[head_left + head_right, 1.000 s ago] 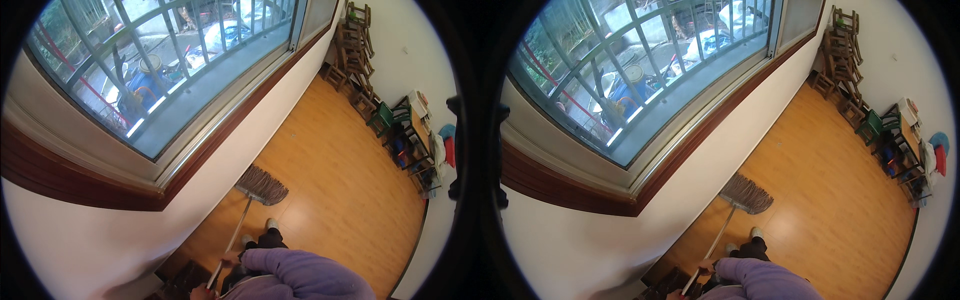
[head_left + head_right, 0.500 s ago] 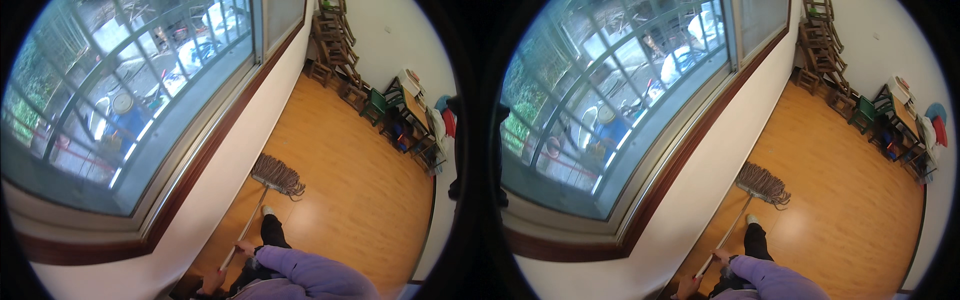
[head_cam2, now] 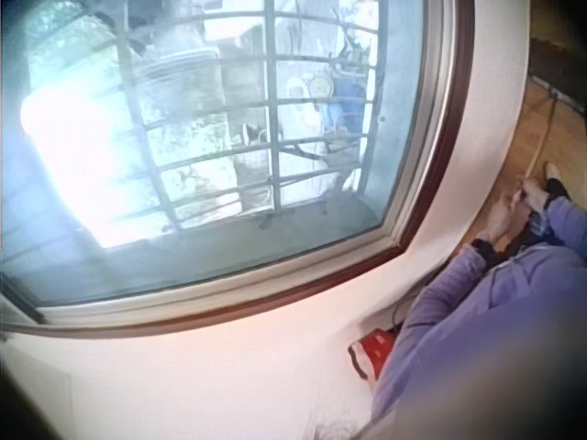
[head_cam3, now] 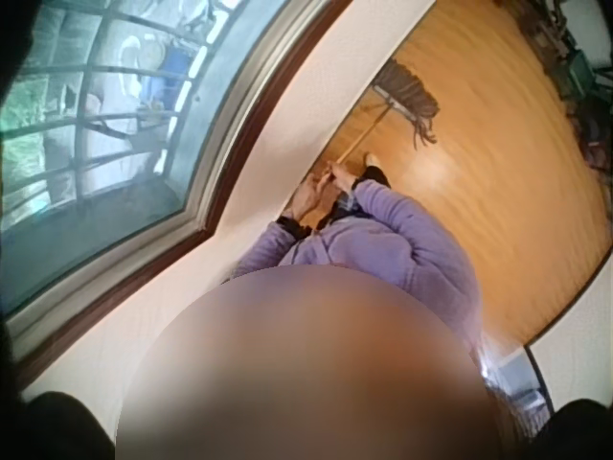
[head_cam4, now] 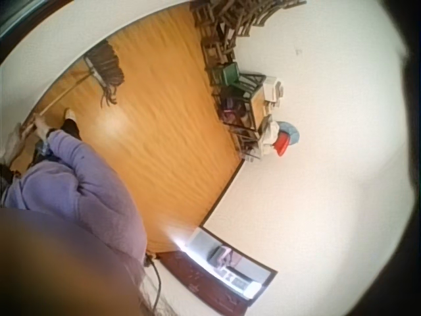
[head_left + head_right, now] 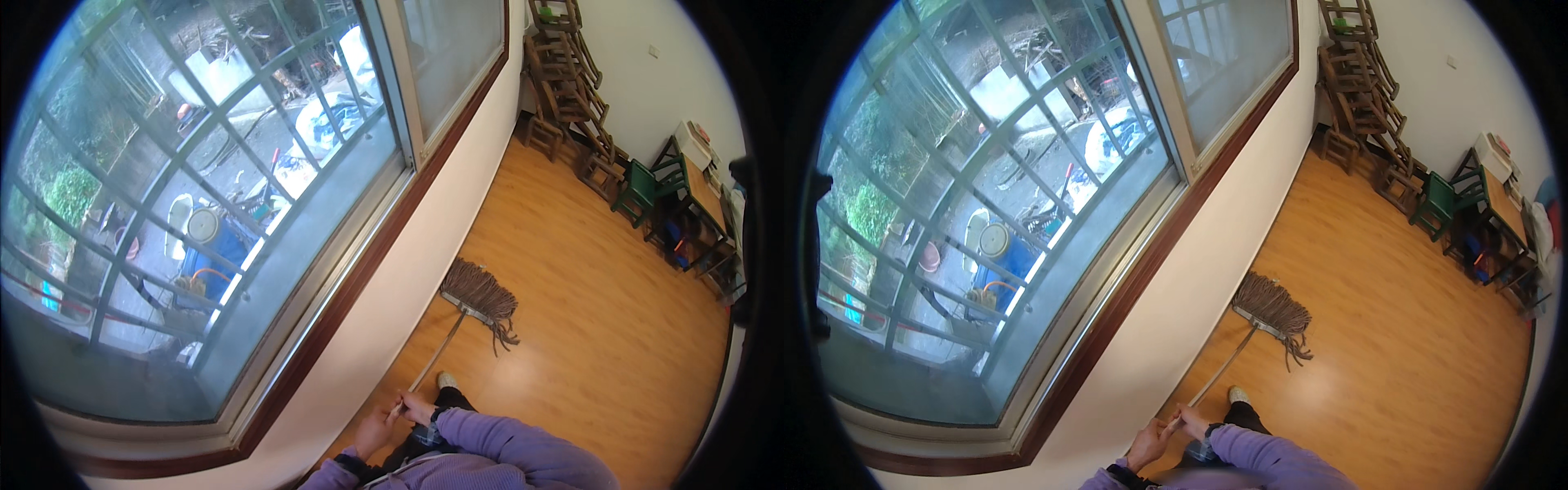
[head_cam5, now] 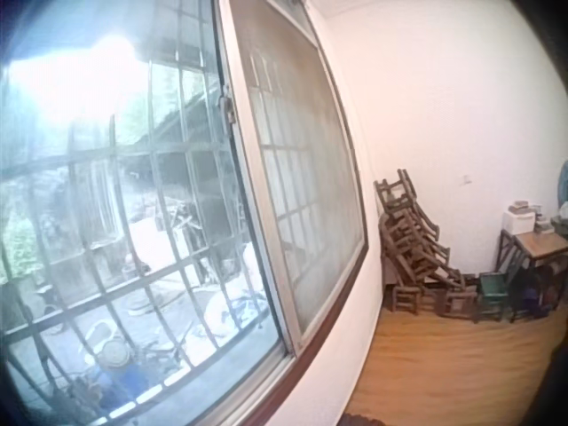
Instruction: The person mops a wooden floor with a string mop, briefly opens a window to check the outside, then closes it and continues mopping. The person moves around the room, cleaning different areas of the floor.
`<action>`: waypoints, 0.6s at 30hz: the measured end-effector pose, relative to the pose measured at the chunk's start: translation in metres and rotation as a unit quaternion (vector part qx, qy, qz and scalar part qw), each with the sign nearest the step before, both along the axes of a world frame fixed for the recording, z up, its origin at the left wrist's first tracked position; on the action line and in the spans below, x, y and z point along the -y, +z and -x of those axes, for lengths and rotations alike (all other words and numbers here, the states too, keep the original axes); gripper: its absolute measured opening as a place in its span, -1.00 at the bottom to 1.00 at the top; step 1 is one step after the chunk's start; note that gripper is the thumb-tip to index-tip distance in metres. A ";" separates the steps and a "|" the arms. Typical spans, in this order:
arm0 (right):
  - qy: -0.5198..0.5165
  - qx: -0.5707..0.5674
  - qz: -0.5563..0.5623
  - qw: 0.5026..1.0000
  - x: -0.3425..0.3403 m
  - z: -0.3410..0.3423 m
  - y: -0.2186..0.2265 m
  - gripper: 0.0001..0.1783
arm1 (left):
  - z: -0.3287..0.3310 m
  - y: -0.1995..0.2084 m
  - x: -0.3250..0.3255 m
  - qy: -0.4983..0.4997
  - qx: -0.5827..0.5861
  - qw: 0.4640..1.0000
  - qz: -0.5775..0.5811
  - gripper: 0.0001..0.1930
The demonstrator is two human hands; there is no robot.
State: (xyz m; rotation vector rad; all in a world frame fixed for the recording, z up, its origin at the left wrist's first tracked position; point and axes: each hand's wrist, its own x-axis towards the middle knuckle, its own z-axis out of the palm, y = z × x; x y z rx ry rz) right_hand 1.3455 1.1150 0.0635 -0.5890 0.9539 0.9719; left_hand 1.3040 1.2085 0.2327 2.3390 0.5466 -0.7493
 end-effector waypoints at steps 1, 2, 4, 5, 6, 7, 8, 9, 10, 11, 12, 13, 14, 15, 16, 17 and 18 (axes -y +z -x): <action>0.001 -0.012 0.008 1.000 0.001 -0.004 -0.002 -0.68 | 0.000 -0.008 0.000 -0.001 0.010 1.000 0.005 -0.46; 0.003 -0.021 0.016 1.000 0.004 -0.006 -0.005 -0.69 | -0.001 -0.016 0.000 -0.001 0.033 0.999 0.001 -0.45; 0.014 -0.032 0.034 0.999 0.012 -0.009 -0.014 -0.71 | 0.002 -0.033 0.005 -0.004 0.032 0.998 0.058 -0.47; 0.023 -0.024 0.038 0.999 0.018 -0.013 -0.019 -0.73 | 0.001 -0.040 0.009 -0.018 0.049 0.994 0.097 -0.48; 0.038 -0.012 0.040 0.998 0.025 -0.016 -0.026 -0.74 | -0.001 -0.046 0.013 -0.032 0.024 0.991 0.130 -0.48; 0.052 0.001 0.043 0.998 0.033 -0.021 -0.033 -0.74 | -0.003 -0.050 0.018 -0.022 -0.001 0.996 0.086 -0.52; 0.062 0.017 0.047 0.997 0.041 -0.027 -0.041 -0.75 | -0.010 -0.053 0.024 0.004 0.016 0.988 0.151 -0.52; 0.066 0.033 0.048 0.996 0.050 -0.034 -0.049 -0.76 | -0.013 -0.053 0.032 0.033 0.002 0.978 0.205 -0.53; 0.056 0.063 0.048 0.995 0.059 -0.043 -0.056 -0.77 | -0.022 -0.053 0.037 0.050 0.029 0.959 0.277 -0.53; 0.053 0.064 0.045 0.996 0.071 -0.046 -0.061 -0.77 | -0.023 -0.051 0.045 0.076 -0.023 0.942 0.327 -0.52; 0.058 0.059 0.061 0.995 0.082 -0.050 -0.065 -0.76 | -0.027 -0.049 0.049 0.085 -0.044 0.917 0.386 -0.50; 0.063 0.057 0.024 0.996 0.094 -0.054 -0.067 -0.76 | -0.026 -0.045 0.052 0.065 -0.058 0.910 0.406 -0.43; 0.087 0.014 0.019 0.996 0.107 -0.058 -0.066 -0.75 | -0.026 -0.042 0.056 0.080 -0.060 0.897 0.431 -0.42; 0.051 0.041 -0.013 0.998 0.121 -0.060 -0.063 -0.76 | -0.022 -0.038 0.057 0.095 -0.050 0.884 0.455 -0.43; 0.016 0.064 -0.002 0.998 0.136 -0.067 -0.058 -0.74 | -0.018 -0.036 0.058 0.103 -0.025 0.876 0.471 -0.45; -0.003 0.058 -0.023 0.998 0.149 -0.068 -0.050 -0.76 | -0.013 -0.033 0.057 0.106 -0.040 0.886 0.449 -0.46; -0.032 0.062 -0.017 0.997 0.160 -0.066 -0.039 -0.77 | -0.008 -0.030 0.053 0.097 -0.025 0.889 0.448 -0.47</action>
